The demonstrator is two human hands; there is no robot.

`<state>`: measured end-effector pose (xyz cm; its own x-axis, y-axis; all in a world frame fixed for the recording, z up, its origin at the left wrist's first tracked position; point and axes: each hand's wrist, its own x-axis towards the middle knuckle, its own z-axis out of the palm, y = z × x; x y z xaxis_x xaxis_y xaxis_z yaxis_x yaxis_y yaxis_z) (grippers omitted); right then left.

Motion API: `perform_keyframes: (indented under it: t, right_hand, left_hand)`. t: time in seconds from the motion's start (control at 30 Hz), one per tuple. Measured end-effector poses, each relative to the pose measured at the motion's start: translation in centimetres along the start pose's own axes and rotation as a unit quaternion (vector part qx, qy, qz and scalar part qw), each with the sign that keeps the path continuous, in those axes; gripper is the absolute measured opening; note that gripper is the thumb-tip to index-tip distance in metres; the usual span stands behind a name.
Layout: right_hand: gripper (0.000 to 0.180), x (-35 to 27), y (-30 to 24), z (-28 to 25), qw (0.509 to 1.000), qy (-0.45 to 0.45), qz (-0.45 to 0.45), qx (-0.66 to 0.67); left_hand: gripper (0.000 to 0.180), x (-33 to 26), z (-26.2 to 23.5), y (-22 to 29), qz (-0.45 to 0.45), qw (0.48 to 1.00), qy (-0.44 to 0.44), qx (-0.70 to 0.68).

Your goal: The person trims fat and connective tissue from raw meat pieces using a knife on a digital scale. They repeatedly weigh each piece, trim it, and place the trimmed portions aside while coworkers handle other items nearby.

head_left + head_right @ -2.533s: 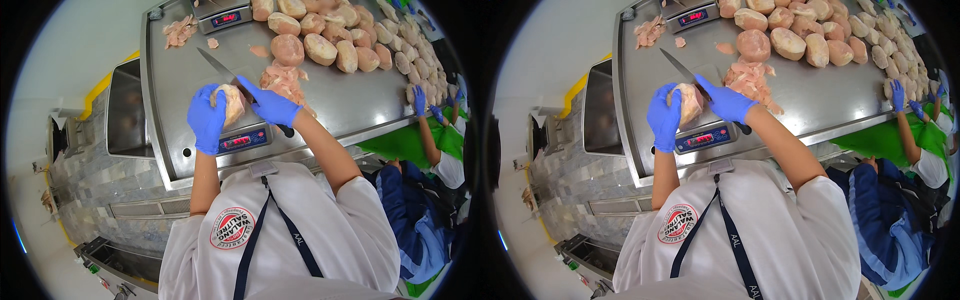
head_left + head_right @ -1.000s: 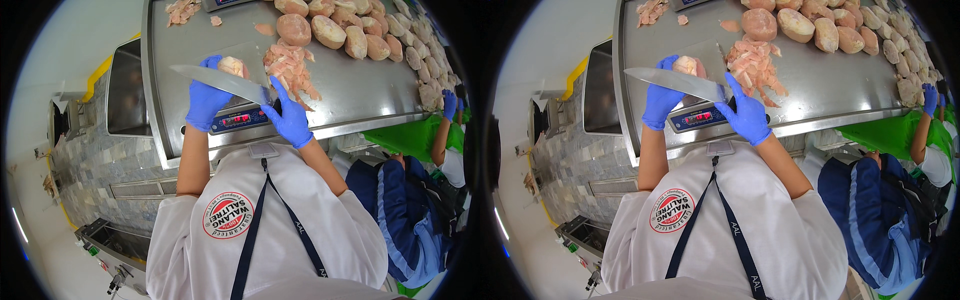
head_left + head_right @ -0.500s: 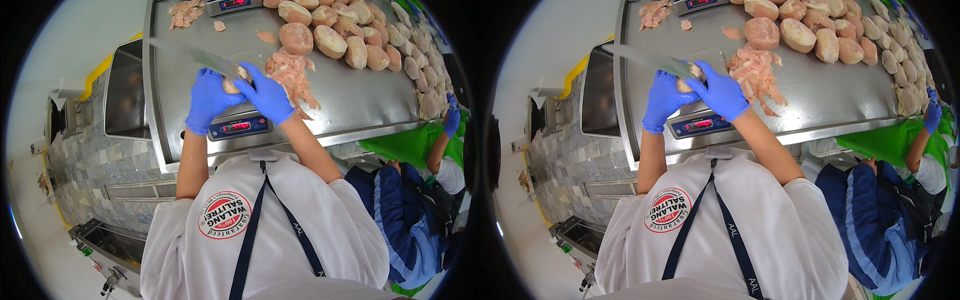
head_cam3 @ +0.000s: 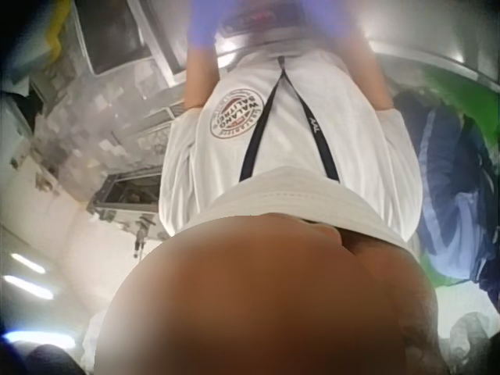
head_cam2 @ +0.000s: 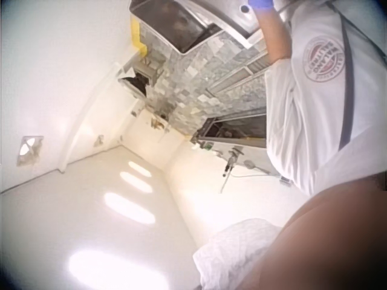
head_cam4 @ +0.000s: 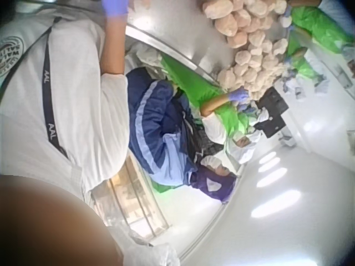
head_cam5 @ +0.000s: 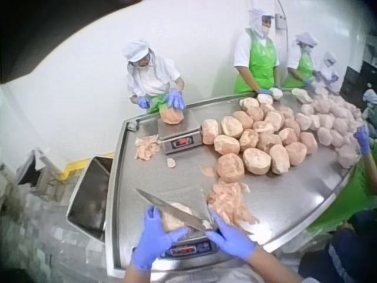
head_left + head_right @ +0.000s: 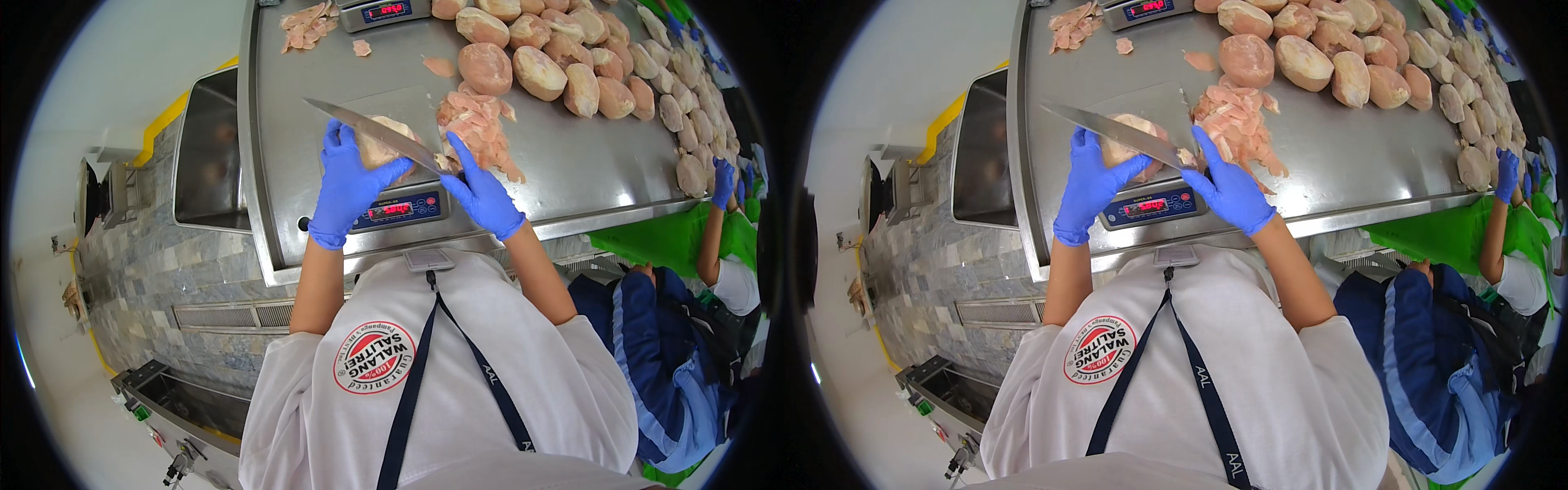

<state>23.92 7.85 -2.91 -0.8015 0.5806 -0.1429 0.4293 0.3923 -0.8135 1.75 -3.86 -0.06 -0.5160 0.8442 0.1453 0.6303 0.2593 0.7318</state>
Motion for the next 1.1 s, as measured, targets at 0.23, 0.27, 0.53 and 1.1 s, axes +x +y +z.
perform_keyframes:
  t: [0.23,0.27,0.53,1.1]
  right_hand:
    - [0.074,1.6,-1.1,-1.8,0.998,-0.043,0.017,-0.048]
    - [0.072,2.4,-1.7,-1.5,0.997,-0.051,0.028,-0.055]
    - [0.072,6.6,-0.5,1.8,0.996,0.020,0.052,0.071]
    - [0.084,-4.7,-0.2,-2.9,0.967,0.050,-0.088,-0.233]
  left_hand:
    - [0.095,2.8,-1.0,-0.9,-0.056,0.981,-0.112,-0.147]
    - [0.095,3.0,-1.1,-0.5,-0.050,0.982,-0.124,-0.136]
    - [0.102,3.3,-0.8,-2.5,0.021,0.995,-0.090,-0.040]
    - [0.112,2.4,1.2,0.5,-0.040,0.995,-0.029,0.086]
